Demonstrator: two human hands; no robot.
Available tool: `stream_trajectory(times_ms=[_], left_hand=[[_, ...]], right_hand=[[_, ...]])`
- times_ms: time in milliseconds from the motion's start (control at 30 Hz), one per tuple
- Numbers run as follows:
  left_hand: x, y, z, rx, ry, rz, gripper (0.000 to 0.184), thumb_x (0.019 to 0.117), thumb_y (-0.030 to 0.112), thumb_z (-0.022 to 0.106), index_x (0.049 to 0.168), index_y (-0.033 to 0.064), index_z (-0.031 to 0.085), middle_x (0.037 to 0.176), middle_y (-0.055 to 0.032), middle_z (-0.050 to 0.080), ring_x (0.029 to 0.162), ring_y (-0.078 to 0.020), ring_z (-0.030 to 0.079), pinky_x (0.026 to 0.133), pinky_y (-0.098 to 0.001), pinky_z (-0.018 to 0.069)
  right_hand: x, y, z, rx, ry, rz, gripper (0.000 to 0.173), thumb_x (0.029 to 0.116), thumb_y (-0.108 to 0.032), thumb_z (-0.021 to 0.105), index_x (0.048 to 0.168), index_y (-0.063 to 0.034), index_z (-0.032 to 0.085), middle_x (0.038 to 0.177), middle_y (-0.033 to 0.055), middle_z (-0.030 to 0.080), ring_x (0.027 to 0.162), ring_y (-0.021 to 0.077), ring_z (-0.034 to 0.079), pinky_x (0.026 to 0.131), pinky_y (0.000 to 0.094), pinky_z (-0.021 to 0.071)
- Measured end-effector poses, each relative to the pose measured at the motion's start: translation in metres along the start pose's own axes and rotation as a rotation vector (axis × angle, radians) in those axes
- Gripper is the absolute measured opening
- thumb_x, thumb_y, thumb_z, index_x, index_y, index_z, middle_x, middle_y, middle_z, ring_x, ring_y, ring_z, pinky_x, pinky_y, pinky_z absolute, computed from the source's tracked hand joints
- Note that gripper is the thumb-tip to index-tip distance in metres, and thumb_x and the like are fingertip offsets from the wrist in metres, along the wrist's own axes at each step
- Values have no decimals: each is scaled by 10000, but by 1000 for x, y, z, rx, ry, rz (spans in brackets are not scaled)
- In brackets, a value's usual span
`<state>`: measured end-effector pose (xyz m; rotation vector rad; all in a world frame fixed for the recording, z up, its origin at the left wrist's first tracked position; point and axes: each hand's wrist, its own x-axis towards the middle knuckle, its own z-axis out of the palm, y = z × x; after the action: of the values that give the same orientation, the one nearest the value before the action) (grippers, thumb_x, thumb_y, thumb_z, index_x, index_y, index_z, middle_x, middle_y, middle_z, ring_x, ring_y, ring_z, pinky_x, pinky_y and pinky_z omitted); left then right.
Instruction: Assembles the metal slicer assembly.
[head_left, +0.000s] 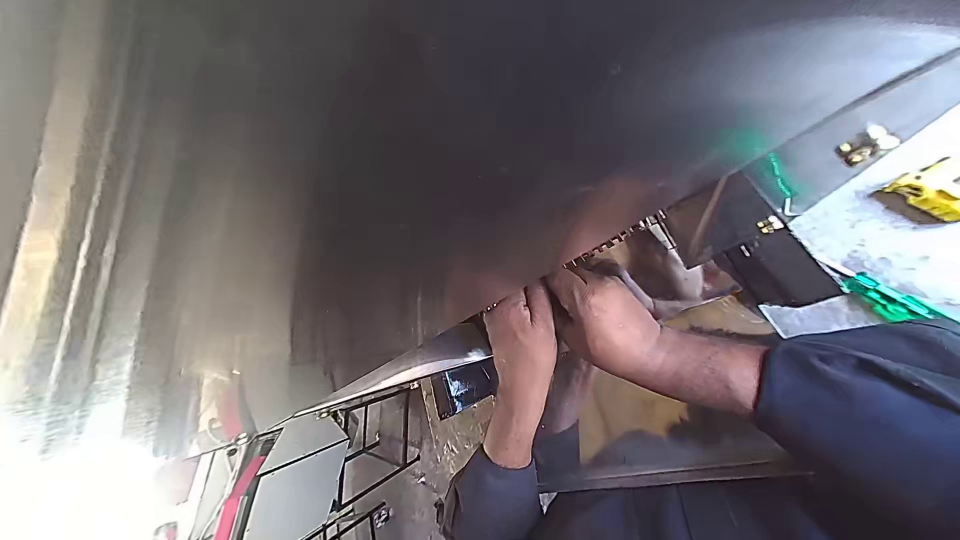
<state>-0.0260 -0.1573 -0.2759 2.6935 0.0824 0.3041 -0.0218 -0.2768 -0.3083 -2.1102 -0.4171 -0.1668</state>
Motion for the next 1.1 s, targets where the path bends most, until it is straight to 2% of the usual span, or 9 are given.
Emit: stream_trajectory(times_ms=[167, 367, 500, 567, 667, 800, 867, 967, 1100], left_hand=[[1, 1, -11, 79, 155, 131, 375, 1039, 227, 528, 739, 62, 681, 617, 1, 593, 624, -65, 604, 623, -263, 495], [4, 2, -4, 117, 91, 131, 393, 1020, 236, 518, 688, 75, 653, 598, -18, 594, 607, -118, 622, 604, -329, 501], [4, 9, -22, 88, 191, 164, 346, 1012, 208, 541, 733, 61, 684, 618, -4, 603, 608, -53, 602, 601, -249, 493], [2, 9, -21, 103, 142, 127, 374, 1020, 233, 535, 708, 76, 669, 599, 3, 593, 584, -67, 601, 578, -278, 501], [5, 9, -10, 124, 1, 70, 389, 1024, 246, 511, 719, 69, 675, 597, -12, 600, 562, -112, 620, 562, -336, 529], [6, 15, -26, 182, 161, 160, 380, 1025, 232, 522, 726, 57, 677, 607, -29, 603, 594, -106, 617, 580, -307, 502], [2, 17, -25, 210, 127, 131, 401, 1034, 260, 513, 717, 68, 667, 611, -34, 610, 596, -123, 631, 581, -338, 521], [7, 16, -10, 216, 24, 96, 410, 1027, 252, 502, 707, 63, 676, 614, -49, 627, 590, -162, 652, 586, -385, 539], [8, 18, -20, 225, 163, 156, 391, 1014, 215, 524, 679, 63, 655, 601, -43, 608, 600, -132, 627, 585, -330, 499]], right_hand=[[3, -6, 5, 36, 158, -108, 82, 889, -128, 672, 904, -47, 679, 761, 89, 653, 701, 233, 685, 615, 389, 573], [1, 2, 3, 10, 75, -41, 113, 917, -160, 655, 915, -48, 676, 792, 103, 668, 741, 256, 700, 656, 420, 581], [6, -7, 2, 45, 210, -184, 103, 899, -156, 658, 884, -56, 677, 747, 78, 652, 682, 214, 674, 599, 357, 558], [3, -6, 0, 64, 140, -125, 130, 925, -176, 658, 912, -48, 681, 765, 88, 656, 697, 229, 681, 613, 384, 568], [0, 1, -5, 65, -2, 36, 169, 964, -205, 621, 953, -47, 682, 817, 113, 681, 793, 270, 709, 711, 446, 582], [7, -7, -1, 147, 186, -130, 130, 925, -176, 664, 910, -49, 690, 783, 85, 678, 730, 216, 694, 653, 370, 581], [2, -7, -2, 178, 138, -75, 126, 927, -177, 676, 911, -53, 685, 780, 79, 672, 731, 213, 691, 654, 384, 579], [2, 2, -7, 157, 3, 86, 162, 964, -203, 626, 914, -56, 675, 808, 98, 682, 806, 243, 703, 736, 433, 570], [6, -5, -2, 175, 124, -43, 139, 943, -184, 640, 898, -63, 692, 786, 75, 674, 757, 205, 692, 693, 377, 577]])
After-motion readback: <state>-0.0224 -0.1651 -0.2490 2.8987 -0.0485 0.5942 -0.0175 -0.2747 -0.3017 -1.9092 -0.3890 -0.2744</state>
